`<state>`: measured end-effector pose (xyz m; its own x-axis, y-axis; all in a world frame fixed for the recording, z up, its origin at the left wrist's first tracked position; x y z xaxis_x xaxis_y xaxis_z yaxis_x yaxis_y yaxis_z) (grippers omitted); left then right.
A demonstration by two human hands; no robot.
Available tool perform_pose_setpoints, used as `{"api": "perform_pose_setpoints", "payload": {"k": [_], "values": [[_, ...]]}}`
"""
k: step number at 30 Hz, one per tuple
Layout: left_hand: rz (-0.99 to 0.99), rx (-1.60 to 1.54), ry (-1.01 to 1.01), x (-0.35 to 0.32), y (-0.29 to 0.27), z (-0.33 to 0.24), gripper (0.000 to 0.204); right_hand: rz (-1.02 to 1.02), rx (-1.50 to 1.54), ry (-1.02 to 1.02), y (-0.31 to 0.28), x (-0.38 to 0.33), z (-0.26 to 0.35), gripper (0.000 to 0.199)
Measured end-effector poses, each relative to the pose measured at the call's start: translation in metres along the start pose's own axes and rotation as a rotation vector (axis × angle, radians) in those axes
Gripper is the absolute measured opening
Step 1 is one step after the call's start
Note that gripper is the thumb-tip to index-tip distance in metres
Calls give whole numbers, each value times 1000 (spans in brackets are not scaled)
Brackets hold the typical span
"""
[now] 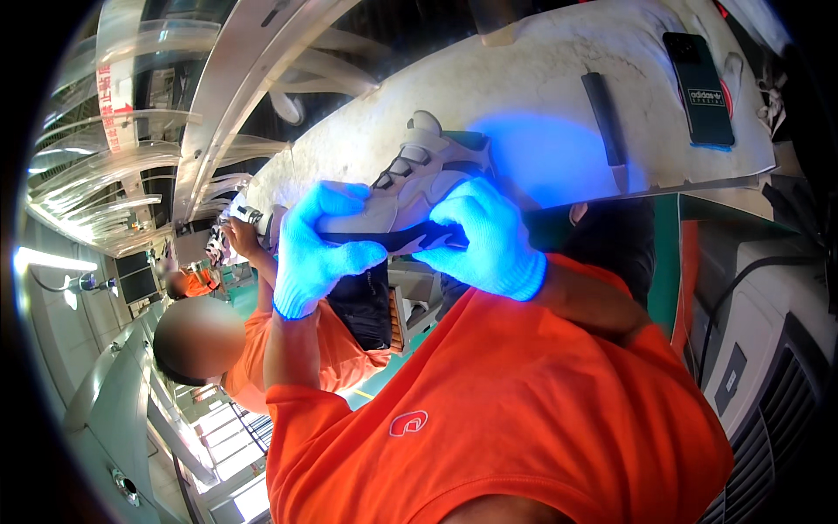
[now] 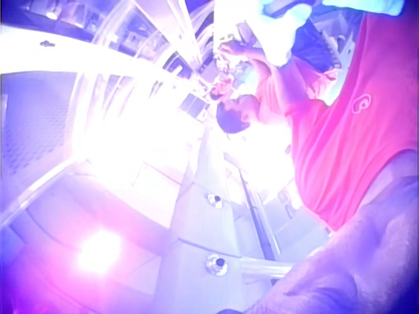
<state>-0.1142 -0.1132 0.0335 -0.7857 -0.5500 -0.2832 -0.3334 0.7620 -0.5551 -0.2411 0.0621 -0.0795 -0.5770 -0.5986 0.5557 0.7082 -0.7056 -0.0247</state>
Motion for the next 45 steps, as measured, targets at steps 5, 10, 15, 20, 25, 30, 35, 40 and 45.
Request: {"api": "perform_pose_setpoints", "payload": {"k": [5,10,15,20,25,30,35,40,45], "values": [[4,-35,1,8,-4,3,60,34,70,124,8,5,-9,68],[43,-18,-14,13,-12,18,70,111,78,217,13,14,-16,74],[78,294,98,17,-14,1,81,180,23,211,18,20,-15,75],[-12,605,160,12,9,-26,83,139,44,206,17,16,-19,72],[-93,656,10,9,25,-44,76,82,68,199,11,9,-17,69],[-91,709,81,7,27,-51,76,-32,-123,139,0,-27,-22,63],[-90,661,192,8,29,-56,72,-56,-75,199,-2,-41,-31,55],[-86,694,241,12,29,-57,70,-96,-37,151,-6,-29,-37,50],[-54,629,215,15,20,-43,69,3,-128,175,-7,-18,-34,52]]}}
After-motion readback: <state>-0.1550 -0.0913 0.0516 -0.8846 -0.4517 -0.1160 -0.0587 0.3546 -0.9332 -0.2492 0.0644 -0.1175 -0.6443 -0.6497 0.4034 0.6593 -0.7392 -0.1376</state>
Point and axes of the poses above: each hand's wrist, its own x-axis towards the middle knuckle, its own y-axis out of the palm, z = x × y, the point moved 7 cm from there along x, towards the middle knuckle, and after that the axes turned 2 degrees about -y, right-handed, at the moved point
